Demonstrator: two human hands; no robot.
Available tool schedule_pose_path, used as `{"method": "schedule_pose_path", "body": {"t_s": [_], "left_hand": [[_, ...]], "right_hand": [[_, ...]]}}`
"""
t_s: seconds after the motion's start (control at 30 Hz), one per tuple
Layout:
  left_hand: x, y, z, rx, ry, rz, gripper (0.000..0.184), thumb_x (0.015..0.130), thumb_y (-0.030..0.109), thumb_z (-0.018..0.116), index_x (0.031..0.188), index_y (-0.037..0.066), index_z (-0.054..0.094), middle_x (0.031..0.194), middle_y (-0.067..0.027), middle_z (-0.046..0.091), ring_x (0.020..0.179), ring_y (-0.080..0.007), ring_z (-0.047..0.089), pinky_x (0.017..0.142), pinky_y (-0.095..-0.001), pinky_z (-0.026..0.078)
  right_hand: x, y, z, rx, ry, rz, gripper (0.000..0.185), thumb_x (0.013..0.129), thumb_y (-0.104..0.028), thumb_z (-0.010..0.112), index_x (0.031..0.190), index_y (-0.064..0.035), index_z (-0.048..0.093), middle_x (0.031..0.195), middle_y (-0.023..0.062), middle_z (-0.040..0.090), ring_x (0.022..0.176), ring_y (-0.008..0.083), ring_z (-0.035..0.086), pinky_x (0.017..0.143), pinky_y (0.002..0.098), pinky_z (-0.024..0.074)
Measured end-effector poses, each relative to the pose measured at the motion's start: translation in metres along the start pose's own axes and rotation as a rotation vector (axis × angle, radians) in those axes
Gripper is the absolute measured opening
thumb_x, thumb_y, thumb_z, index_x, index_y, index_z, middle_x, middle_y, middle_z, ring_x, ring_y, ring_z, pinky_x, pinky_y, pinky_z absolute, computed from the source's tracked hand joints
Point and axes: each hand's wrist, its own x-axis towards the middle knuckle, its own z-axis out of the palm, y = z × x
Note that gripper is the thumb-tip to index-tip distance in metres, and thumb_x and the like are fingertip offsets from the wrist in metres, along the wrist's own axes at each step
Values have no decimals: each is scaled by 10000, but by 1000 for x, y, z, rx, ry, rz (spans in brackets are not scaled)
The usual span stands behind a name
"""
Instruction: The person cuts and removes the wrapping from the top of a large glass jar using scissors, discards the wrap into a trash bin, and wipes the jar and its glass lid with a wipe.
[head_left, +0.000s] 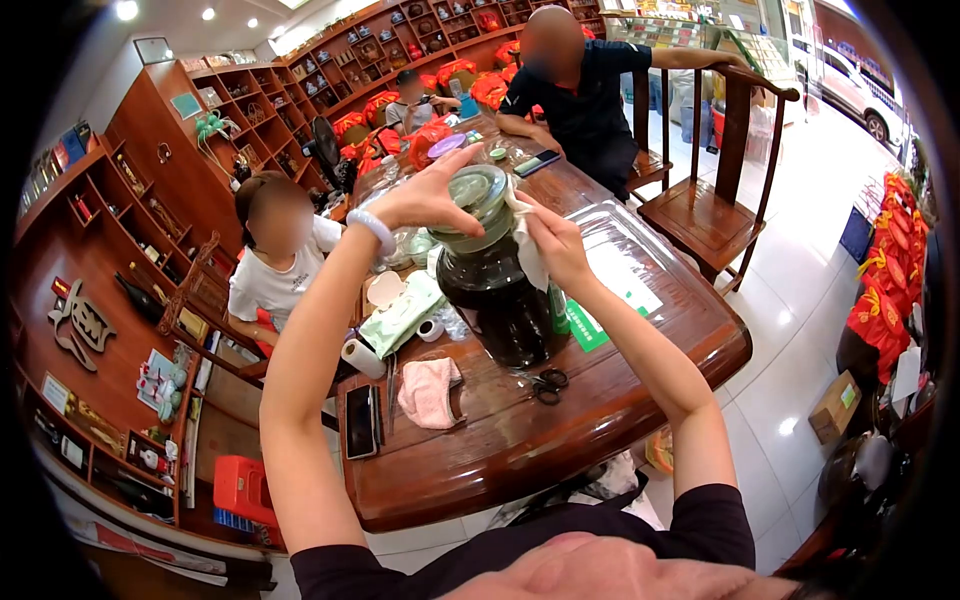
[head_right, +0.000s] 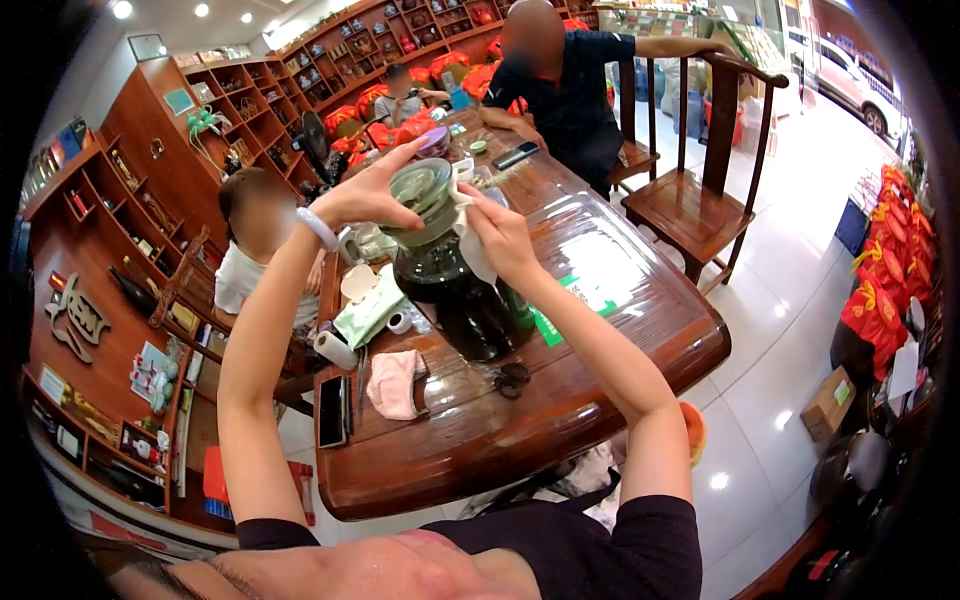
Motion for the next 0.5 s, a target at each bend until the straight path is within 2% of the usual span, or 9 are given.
{"method": "schedule_pose_path", "body": {"t_s": [0.03, 0.07, 0.13, 0.17, 0.4, 0.47, 0.5], "left_hand": [[4, 5, -1, -108, -69, -12, 993, 546, 249, 751, 1372, 64, 233, 1353, -208, 299, 1246, -298, 317, 1029, -358, 261], [6, 9, -3, -105, -76, -12, 993, 546, 249, 751, 1372, 64, 233, 1353, -208, 299, 1246, -298, 317, 1029, -358, 261], [10, 17, -9, 99, -187, -67, 974, 545, 258, 741, 1375, 110, 255, 1342, -202, 310, 1244, -294, 318, 1023, -359, 271], [12, 16, -11, 97, -209, -99, 956, 543, 269, 735, 1372, 140, 275, 1344, -198, 306, 1251, -301, 308, 1027, -366, 269], [19, 12, -10, 80, -250, -126, 926, 549, 252, 724, 1363, 137, 298, 1366, -187, 287, 1234, -302, 323, 1017, -376, 275], [18, 24, -16, -54, -347, -170, 924, 545, 235, 727, 1362, 139, 304, 1356, -181, 311, 1226, -277, 335, 1016, -362, 269], [17, 23, -14, -61, -315, -178, 924, 537, 206, 727, 1359, 136, 310, 1328, -173, 359, 1219, -249, 345, 1021, -338, 253]], "right_hand": [[-5, 0, -6, 191, 2, 106, 280, 912, -189, 457, 1036, 23, 592, 852, 18, 625, 706, 100, 549, 637, 217, 424], [-8, 3, -12, 195, 9, 107, 280, 912, -189, 457, 1036, 23, 592, 852, 18, 625, 706, 100, 549, 637, 217, 424], [-12, 13, -21, 425, 106, 298, 286, 925, -191, 444, 1038, 26, 592, 864, -14, 597, 729, 62, 524, 639, 184, 406], [-10, 19, -20, 492, 182, 288, 280, 920, -198, 455, 1040, 15, 592, 863, -4, 598, 718, 47, 514, 627, 176, 399], [-6, 22, -16, 488, 210, 335, 289, 918, -201, 459, 1032, 30, 589, 875, 6, 602, 729, 55, 521, 622, 183, 406], [-7, 20, -16, 506, 205, 347, 288, 914, -198, 465, 1039, 32, 586, 893, 16, 606, 737, 63, 530, 637, 188, 413], [-6, 21, -16, 539, 211, 354, 282, 908, -184, 470, 1055, 30, 580, 917, 28, 610, 764, 74, 546, 667, 192, 423]]}}
